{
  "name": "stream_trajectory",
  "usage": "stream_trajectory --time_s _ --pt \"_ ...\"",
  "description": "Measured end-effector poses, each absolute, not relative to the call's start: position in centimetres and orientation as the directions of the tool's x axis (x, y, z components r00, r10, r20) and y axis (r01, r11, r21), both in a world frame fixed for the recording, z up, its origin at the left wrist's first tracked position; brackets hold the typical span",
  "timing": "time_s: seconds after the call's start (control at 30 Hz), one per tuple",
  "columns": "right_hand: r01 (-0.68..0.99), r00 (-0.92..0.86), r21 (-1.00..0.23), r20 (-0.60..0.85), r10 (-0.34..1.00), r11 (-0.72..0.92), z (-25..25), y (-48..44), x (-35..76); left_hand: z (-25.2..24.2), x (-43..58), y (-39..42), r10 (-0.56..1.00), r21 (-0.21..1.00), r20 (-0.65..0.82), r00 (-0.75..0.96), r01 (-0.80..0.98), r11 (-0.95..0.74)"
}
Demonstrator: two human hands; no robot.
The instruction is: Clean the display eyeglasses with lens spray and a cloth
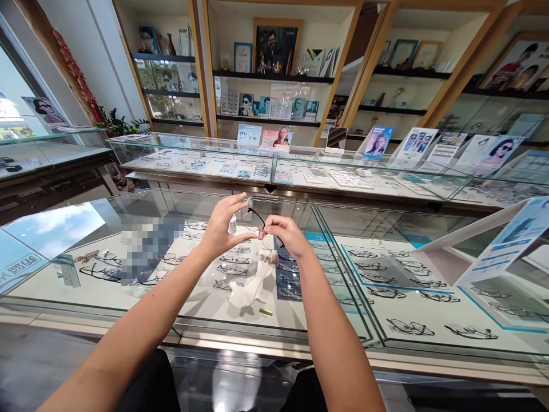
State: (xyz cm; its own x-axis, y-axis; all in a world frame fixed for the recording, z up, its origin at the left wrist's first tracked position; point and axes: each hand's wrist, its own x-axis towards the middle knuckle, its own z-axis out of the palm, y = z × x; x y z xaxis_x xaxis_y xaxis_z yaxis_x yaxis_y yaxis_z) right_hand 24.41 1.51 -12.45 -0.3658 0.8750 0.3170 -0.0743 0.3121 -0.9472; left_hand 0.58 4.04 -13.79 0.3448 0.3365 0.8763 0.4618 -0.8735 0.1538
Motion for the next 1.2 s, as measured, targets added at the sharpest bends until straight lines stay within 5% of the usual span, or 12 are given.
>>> stream_trajectory --time_s 0.47,0.63,0.77,0.87,1.0,1.2 --pt "0.01 -0.368 -0.915 0.371 0.852 0.403 -12.3 1.4 24.5 -13.7 0.4 4.0 0.23 0.053 0.914 0.335 0.462 -0.885" --pt "0.278 -0.141 -0.637 0.713 0.687 0.719 -12.1 0.8 24.2 -13.4 0.4 3.7 0.278 0.134 0.932 0.233 0.49 -0.861" --pt "0.525 0.188 -0.428 0.901 0.391 0.735 -12.5 0.1 23.4 -12.8 0.2 3.0 0.287 0.207 0.955 0.079 0.518 -0.83" --pt "0.541 0.214 -0.37 0.929 0.302 0.755 -13.3 -0.3 22.4 -12.5 0.0 2.7 0.228 0.224 0.972 -0.062 0.552 -0.803" --pt "0.539 0.144 -0.349 0.935 0.324 0.767 -13.9 -0.9 20.9 -12.3 -0.1 2.5 0.124 0.201 0.978 -0.17 0.583 -0.787" --pt "0.567 0.215 -0.446 0.892 0.398 0.693 -14.2 -1.2 20.2 -12.5 0.0 2.5 0.167 0.261 0.964 -0.209 0.592 -0.762"
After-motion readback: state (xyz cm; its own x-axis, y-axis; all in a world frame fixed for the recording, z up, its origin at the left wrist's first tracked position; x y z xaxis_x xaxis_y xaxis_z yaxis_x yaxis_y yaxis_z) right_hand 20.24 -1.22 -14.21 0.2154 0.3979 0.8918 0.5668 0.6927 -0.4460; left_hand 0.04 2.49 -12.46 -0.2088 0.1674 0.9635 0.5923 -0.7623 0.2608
